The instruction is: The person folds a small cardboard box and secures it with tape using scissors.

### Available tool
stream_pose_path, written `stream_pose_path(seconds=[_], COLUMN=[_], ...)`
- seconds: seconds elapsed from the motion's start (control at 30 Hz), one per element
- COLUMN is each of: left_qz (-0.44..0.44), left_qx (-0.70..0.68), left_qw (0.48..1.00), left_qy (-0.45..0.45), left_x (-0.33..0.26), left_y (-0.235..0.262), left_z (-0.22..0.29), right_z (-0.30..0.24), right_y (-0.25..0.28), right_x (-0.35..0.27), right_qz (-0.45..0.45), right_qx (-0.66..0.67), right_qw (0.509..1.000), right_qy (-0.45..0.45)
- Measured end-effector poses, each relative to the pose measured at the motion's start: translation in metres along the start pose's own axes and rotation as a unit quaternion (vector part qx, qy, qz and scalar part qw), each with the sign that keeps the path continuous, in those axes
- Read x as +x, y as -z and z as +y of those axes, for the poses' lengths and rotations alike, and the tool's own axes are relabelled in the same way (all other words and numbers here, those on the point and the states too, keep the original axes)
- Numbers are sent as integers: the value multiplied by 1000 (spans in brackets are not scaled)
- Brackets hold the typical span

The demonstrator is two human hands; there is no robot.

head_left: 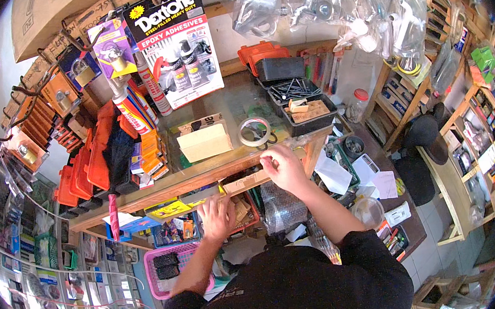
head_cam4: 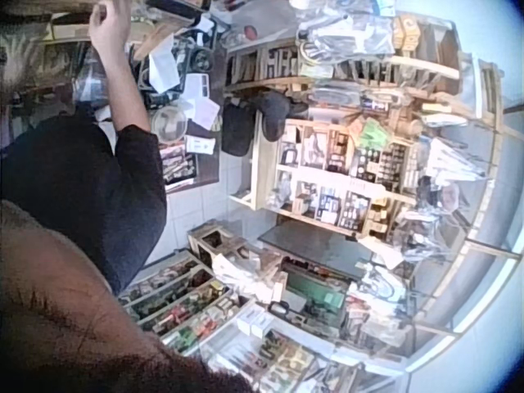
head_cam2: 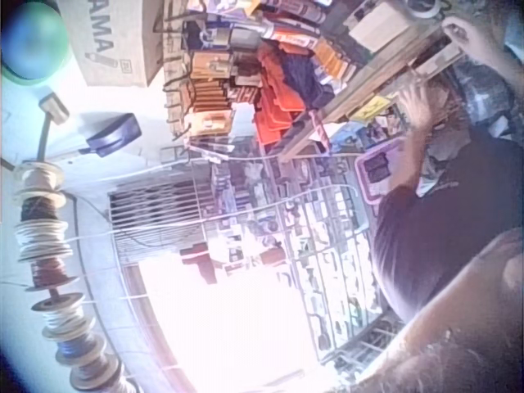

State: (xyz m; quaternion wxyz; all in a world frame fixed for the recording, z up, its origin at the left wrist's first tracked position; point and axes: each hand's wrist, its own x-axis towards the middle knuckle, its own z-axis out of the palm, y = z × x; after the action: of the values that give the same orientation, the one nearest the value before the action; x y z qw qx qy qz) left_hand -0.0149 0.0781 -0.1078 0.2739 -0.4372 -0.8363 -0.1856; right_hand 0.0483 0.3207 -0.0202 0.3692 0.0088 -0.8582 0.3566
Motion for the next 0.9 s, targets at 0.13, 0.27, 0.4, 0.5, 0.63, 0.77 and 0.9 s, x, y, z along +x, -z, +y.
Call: stream_pose_path(seconds=[0.13, 0.27, 0.4, 0.5, 0.63, 0.77, 0.9], left_qz=[-142, -642, -655, -624, -587, -571, -558], left_qx=[-133, -167, -221, -270, -321, -357, -371], left_qw=[951, 649, 567, 567, 580, 591, 629], left_qy=[240, 373, 449, 465, 465, 444, 394], left_x=[-116, -300, -335, -330, -311, -304, -289], left_y=[-48, -110, -85, -87, -94, -98, -99], left_z=[14, -18, -12, -9, -3, 2, -7], right_z=[1, 1, 4, 9, 15, -4, -19], right_y=[-2, -5, -5, -6, 6, 37, 66], right_x=[21, 40, 50, 59, 61, 39, 0], right_qz=[0, -37, -89, -109, -24, -52, -37], right_qx=[-114, -195, -264, -282, -144, 172, 357], right_qw=[992, 979, 959, 952, 988, 976, 909], right_qy=[47, 55, 43, 51, 42, -123, -212])
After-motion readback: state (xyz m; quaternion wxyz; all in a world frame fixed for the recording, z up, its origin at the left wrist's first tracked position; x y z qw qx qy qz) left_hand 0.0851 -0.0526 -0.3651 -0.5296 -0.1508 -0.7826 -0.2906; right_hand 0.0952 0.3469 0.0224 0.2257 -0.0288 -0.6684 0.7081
